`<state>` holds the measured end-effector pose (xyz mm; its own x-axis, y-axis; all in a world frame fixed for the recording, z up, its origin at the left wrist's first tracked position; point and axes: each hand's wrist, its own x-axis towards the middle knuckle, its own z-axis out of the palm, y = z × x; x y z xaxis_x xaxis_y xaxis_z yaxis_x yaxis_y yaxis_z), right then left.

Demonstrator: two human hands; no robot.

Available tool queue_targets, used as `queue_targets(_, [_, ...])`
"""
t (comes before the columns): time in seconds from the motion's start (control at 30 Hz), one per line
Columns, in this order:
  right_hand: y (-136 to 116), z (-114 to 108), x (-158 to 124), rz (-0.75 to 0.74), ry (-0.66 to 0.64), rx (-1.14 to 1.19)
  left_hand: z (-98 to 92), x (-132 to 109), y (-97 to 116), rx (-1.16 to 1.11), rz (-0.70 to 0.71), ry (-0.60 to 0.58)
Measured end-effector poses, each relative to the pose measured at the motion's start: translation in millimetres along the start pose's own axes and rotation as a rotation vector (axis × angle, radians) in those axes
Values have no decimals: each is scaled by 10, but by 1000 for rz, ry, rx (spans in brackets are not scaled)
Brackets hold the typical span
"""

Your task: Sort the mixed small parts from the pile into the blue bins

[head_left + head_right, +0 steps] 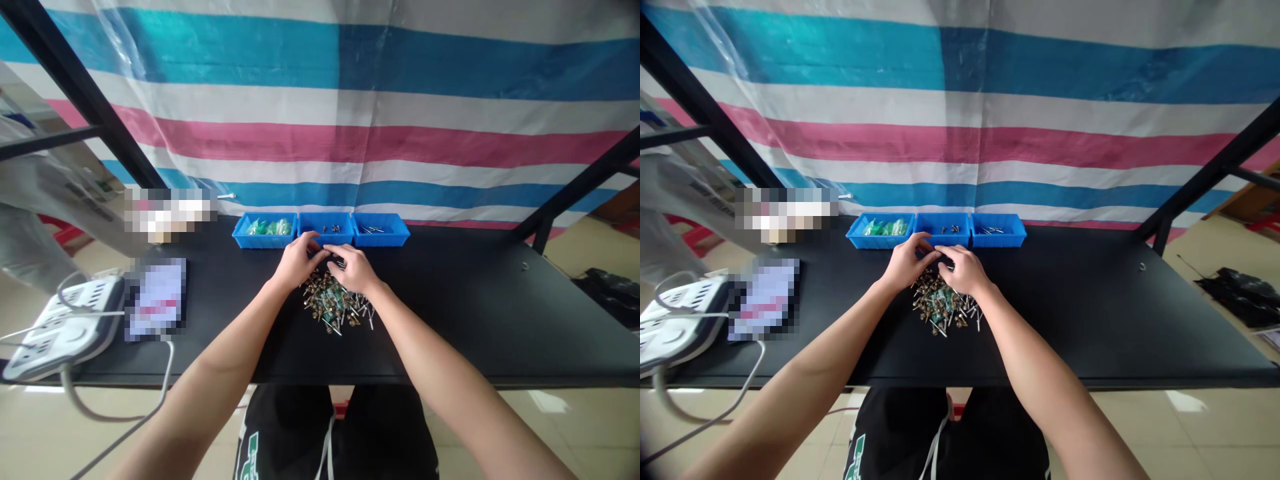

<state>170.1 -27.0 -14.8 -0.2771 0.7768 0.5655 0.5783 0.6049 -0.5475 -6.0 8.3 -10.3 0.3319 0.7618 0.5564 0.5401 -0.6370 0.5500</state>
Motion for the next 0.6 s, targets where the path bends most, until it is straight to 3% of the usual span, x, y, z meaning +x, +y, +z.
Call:
queue_targets(0.13, [69,-30,23,-8,15,-162,-4,11,-5,50,-8,41])
queue_targets(0.3, [105,-50,34,172,-78,-410,-3,21,-23,97,-19,36])
queue_targets(0.6, [87,-46,72,275,-114,-544,0,22,-41,169,-66,-15])
